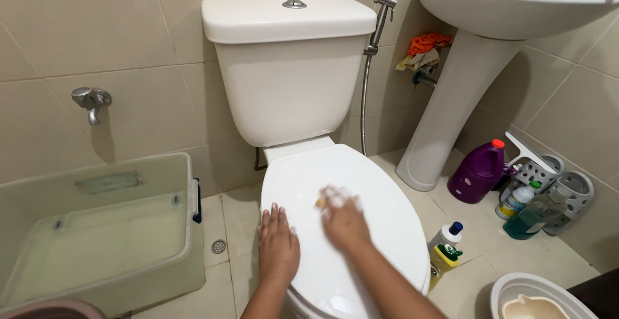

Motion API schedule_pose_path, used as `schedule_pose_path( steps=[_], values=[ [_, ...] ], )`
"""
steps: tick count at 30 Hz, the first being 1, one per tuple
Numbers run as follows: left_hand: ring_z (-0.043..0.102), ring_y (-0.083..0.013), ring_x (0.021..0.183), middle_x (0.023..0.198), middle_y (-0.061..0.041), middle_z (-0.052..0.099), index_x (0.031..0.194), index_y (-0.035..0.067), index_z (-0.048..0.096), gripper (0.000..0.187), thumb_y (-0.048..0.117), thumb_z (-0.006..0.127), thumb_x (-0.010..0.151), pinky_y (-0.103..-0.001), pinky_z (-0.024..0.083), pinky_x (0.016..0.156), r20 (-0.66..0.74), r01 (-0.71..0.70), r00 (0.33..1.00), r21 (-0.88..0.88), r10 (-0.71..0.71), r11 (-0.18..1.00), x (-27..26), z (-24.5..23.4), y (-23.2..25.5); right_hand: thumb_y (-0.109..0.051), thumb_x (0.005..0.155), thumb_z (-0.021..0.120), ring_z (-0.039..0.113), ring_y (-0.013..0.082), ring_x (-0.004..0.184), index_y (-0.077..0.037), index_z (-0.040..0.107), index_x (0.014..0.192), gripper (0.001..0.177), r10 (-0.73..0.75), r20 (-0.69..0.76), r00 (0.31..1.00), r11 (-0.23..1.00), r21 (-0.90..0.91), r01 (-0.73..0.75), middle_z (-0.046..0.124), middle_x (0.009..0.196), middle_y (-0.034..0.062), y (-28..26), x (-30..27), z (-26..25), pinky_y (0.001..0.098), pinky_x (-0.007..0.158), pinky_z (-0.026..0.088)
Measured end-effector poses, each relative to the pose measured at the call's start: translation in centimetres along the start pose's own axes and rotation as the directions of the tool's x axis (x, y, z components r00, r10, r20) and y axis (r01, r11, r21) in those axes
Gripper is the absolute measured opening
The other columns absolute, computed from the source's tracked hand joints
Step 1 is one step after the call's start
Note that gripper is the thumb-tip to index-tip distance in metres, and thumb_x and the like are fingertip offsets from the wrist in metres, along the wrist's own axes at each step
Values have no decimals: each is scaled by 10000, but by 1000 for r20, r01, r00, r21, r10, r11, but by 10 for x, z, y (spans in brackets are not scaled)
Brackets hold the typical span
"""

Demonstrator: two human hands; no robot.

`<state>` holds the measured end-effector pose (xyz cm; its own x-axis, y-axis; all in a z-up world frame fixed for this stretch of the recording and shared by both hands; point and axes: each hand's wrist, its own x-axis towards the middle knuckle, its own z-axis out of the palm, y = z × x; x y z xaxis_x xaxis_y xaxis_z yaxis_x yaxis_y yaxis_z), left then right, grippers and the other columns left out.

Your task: Scrubbing the exterior surfaces of a toilet tank and lid with a soapy sponge.

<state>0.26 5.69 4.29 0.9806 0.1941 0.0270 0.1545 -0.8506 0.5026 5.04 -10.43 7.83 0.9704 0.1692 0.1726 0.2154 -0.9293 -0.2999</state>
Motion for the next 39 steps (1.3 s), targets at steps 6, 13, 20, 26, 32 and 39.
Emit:
schedule_pose_path(
  steps=[6, 13, 20, 26, 32, 39],
  values=[
    [20, -264, 1574, 1702, -35, 127, 1573, 89, 252, 599, 225, 371, 1001, -404, 93, 1238, -69, -67, 996, -155, 57, 986, -26, 7, -10, -345, 987, 461, 226, 233, 1518, -302, 324, 1617, 646, -200, 308, 930, 961, -125, 248, 299, 1692, 1, 20, -131, -24, 497, 1237, 133],
    [26, -313, 1558, 1675, -130, 147, 1549, 11, 275, 624, 241, 402, 983, -421, 113, 1235, -150, -193, 972, -70, 181, 979, -43, 23, -15, -372, 1068, 369, 380, 215, 1540, -431, 291, 1616, 557, 452, 252, 856, 890, -56, -453, 440, 1614, -48, 113, -44, -34, 440, 1243, 401],
    [71, -310, 1559, 1680, -117, 162, 1554, 17, 279, 620, 253, 393, 992, -407, 119, 1237, -161, -223, 964, -60, 211, 973, -42, 22, -21, -310, 1038, 414, 361, 281, 1482, -248, 427, 1540, 506, 160, 89, 983, 984, 69, -167, 391, 1619, 18, -1, -29, -20, 447, 1272, 212],
    [23, -287, 1565, 1691, -87, 123, 1568, 42, 245, 634, 263, 377, 989, -409, 103, 1238, -95, -141, 986, -48, 136, 989, -38, 22, -13, -289, 979, 487, 208, 277, 1519, -254, 303, 1573, 623, -183, 261, 948, 980, -31, 197, 289, 1685, 20, 18, -120, -33, 503, 1233, 111],
    [-45, -271, 1569, 1712, -57, 26, 1600, 75, 173, 660, 324, 338, 1011, -452, 63, 1248, 35, 40, 999, 55, -42, 998, -30, -1, 19, -356, 1063, 380, 281, 286, 1516, -414, 232, 1612, 571, 407, 202, 891, 913, -96, -396, 327, 1641, -13, 78, -30, -48, 469, 1237, 305],
    [-57, -250, 1558, 1702, -37, -7, 1602, 101, 144, 657, 347, 302, 1014, -450, 43, 1238, 49, 0, 999, 40, -2, 999, -25, 8, 8, -336, 1021, 451, 343, 270, 1485, -226, 453, 1532, 523, 123, 154, 980, 992, -4, -124, 385, 1613, 57, -12, -18, -34, 446, 1252, 233]
  ],
)
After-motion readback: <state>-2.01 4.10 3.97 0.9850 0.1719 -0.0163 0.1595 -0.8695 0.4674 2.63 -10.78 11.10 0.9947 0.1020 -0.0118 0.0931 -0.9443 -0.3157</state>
